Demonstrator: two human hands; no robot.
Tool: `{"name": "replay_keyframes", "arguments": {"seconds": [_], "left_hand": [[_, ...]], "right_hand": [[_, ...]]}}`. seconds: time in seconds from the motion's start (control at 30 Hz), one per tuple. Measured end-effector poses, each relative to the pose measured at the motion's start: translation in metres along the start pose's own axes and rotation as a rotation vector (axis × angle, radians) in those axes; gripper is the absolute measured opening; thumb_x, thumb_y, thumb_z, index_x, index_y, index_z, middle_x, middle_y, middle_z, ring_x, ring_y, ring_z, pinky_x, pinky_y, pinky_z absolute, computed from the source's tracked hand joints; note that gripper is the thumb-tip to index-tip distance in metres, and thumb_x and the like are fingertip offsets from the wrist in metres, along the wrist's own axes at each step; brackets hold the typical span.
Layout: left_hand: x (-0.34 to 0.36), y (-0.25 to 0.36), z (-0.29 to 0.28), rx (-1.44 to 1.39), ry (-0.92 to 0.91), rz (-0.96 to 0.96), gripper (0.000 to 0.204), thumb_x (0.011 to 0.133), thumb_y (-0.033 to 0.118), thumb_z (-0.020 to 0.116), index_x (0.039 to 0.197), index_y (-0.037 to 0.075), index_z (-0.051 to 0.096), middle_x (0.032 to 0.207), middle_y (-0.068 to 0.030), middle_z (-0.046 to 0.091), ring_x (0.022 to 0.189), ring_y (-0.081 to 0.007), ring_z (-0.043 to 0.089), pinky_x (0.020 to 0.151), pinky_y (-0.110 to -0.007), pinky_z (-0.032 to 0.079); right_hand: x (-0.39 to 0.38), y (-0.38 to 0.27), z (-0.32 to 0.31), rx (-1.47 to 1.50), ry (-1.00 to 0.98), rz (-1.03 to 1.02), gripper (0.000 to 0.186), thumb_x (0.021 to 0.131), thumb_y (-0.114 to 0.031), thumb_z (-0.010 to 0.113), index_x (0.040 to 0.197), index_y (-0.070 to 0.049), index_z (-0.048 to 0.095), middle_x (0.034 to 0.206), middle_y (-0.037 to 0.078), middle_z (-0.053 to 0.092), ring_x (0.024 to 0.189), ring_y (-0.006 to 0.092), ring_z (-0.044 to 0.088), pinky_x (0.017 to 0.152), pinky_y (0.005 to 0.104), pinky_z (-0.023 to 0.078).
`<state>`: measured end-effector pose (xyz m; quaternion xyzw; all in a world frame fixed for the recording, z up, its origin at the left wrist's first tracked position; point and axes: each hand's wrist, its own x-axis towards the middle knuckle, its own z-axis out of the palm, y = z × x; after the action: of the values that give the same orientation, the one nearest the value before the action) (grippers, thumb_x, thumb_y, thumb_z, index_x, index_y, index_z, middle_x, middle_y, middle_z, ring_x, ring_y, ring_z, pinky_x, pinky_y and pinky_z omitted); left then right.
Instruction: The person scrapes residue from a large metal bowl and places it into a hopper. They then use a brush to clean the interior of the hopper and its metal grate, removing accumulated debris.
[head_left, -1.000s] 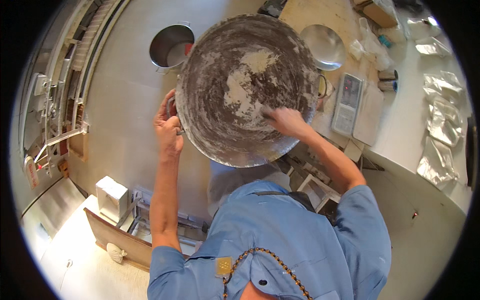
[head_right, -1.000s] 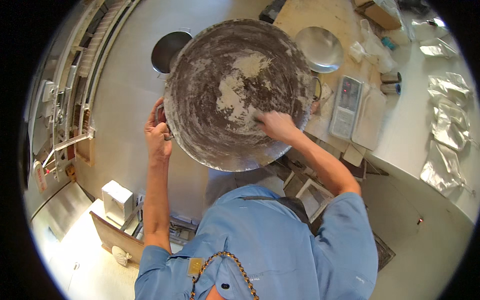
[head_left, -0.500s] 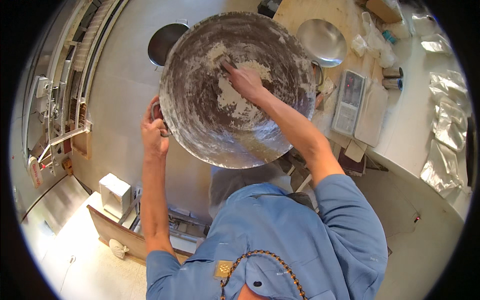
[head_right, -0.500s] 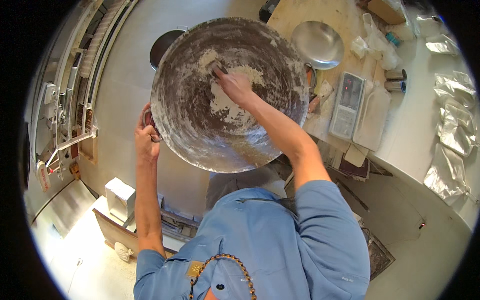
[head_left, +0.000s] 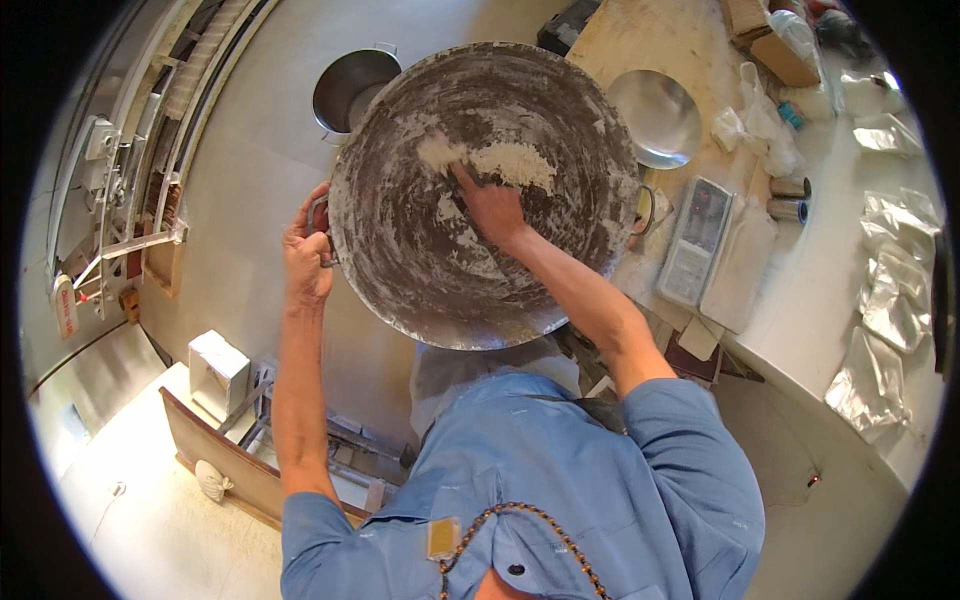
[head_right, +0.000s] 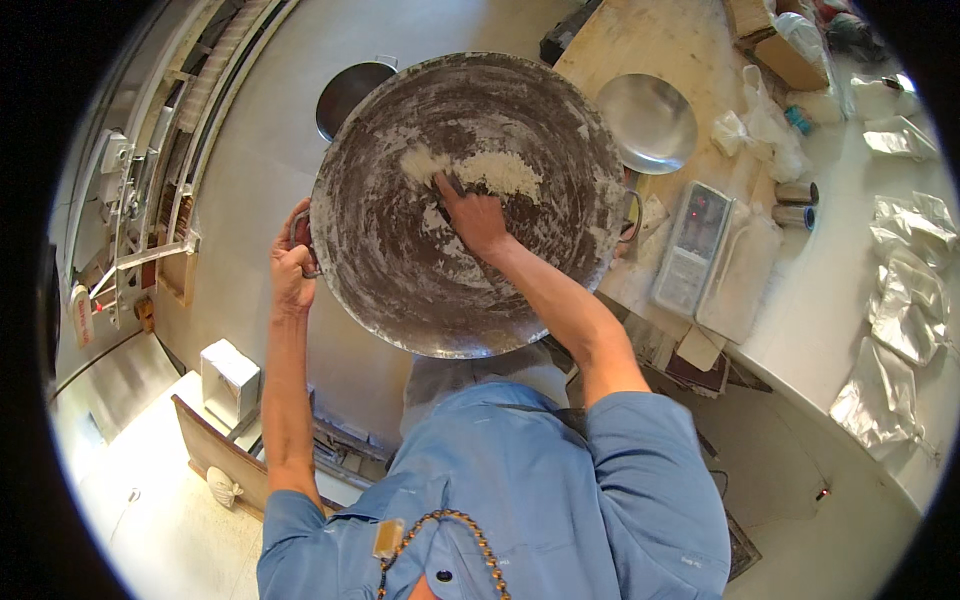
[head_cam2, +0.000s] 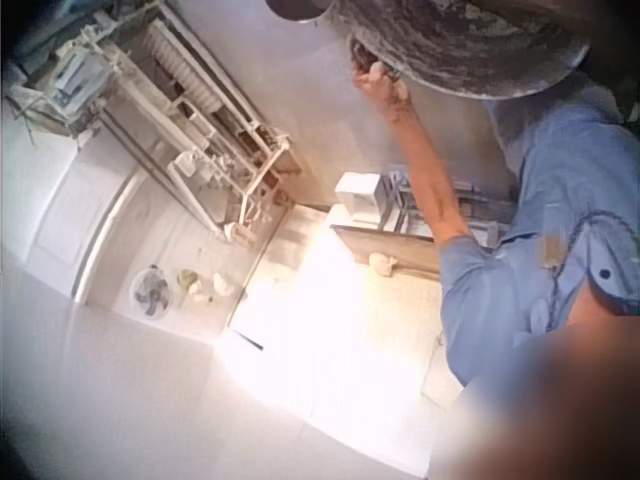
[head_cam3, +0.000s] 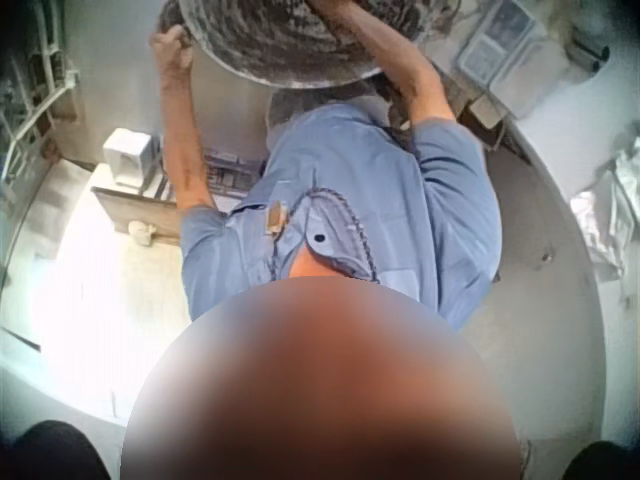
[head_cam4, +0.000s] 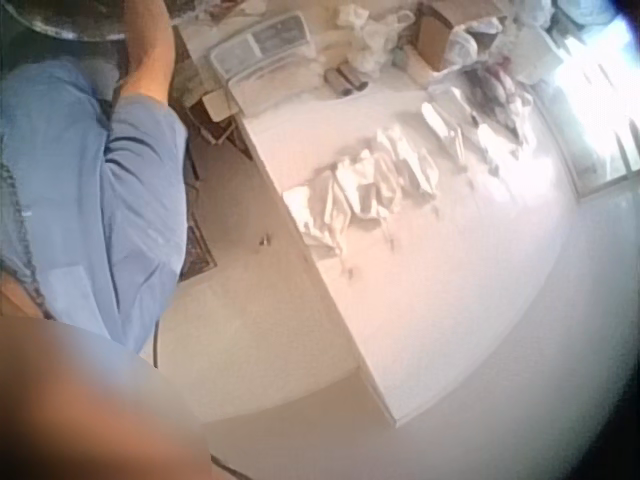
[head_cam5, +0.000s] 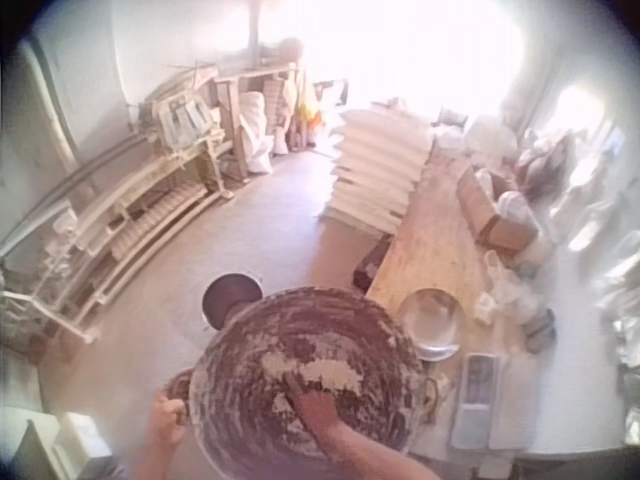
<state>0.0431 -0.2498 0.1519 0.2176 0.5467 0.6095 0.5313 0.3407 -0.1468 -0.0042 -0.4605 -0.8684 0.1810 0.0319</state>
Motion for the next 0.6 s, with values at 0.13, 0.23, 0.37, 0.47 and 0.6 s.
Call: {"name": "replay_keyframes", "arguments": {"seconds": [0.13,0.23,0.37,0.47,0.6], "left_hand": [[0.007,0.001,0.0,0.033,-0.049,0.014,0.083,0.068,-0.02,0.039,0.145,0.0,0.064,0.13,-0.0089,0.074,0.082,-0.0033,0.064,0.05,-0.018,0.034],[0.005,-0.002,0.004,0.012,-0.015,0.009,0.082,0.068,-0.02,0.04,0.144,0.0,0.065,0.128,-0.008,0.074,0.08,-0.0029,0.064,0.049,-0.018,0.034],[-0.001,-0.005,0.019,-0.005,0.069,0.007,0.08,0.069,-0.02,0.04,0.141,0.0,0.067,0.124,-0.0066,0.075,0.075,-0.0019,0.062,0.047,-0.019,0.032],[-0.003,-0.006,0.032,0.021,0.137,-0.002,0.079,0.069,-0.02,0.04,0.14,0.0,0.068,0.118,-0.005,0.076,0.072,-0.0011,0.059,0.046,-0.019,0.031],[-0.009,-0.003,0.034,0.063,0.129,-0.042,0.078,0.069,-0.02,0.04,0.139,0.001,0.068,0.112,-0.0031,0.076,0.067,-0.0012,0.056,0.046,-0.018,0.031]], "right_hand": [[-0.026,0.016,-0.03,0.153,-0.165,0.001,0.049,0.104,-0.022,0.06,0.153,-0.019,0.054,0.076,0.017,0.071,0.072,0.0368,0.073,0.059,0.0548,0.054],[-0.118,0.036,-0.064,0.094,-0.443,-0.202,0.048,0.1,-0.028,0.064,0.148,-0.024,0.059,0.085,0.018,0.073,0.08,0.0381,0.075,0.067,0.0547,0.059],[-0.181,0.03,-0.063,0.207,-0.664,-0.111,0.053,0.099,-0.031,0.064,0.151,-0.027,0.059,0.098,0.023,0.076,0.088,0.0429,0.075,0.076,0.0566,0.06],[-0.091,-0.015,-0.014,0.309,-0.293,-0.076,0.05,0.104,-0.024,0.06,0.153,-0.02,0.05,0.08,0.024,0.07,0.075,0.048,0.069,0.064,0.0603,0.053],[0.04,-0.041,0.017,0.509,0.29,0.062,0.051,0.105,-0.028,0.061,0.155,-0.02,0.048,0.077,0.023,0.07,0.072,0.0486,0.068,0.063,0.0595,0.053]]}}
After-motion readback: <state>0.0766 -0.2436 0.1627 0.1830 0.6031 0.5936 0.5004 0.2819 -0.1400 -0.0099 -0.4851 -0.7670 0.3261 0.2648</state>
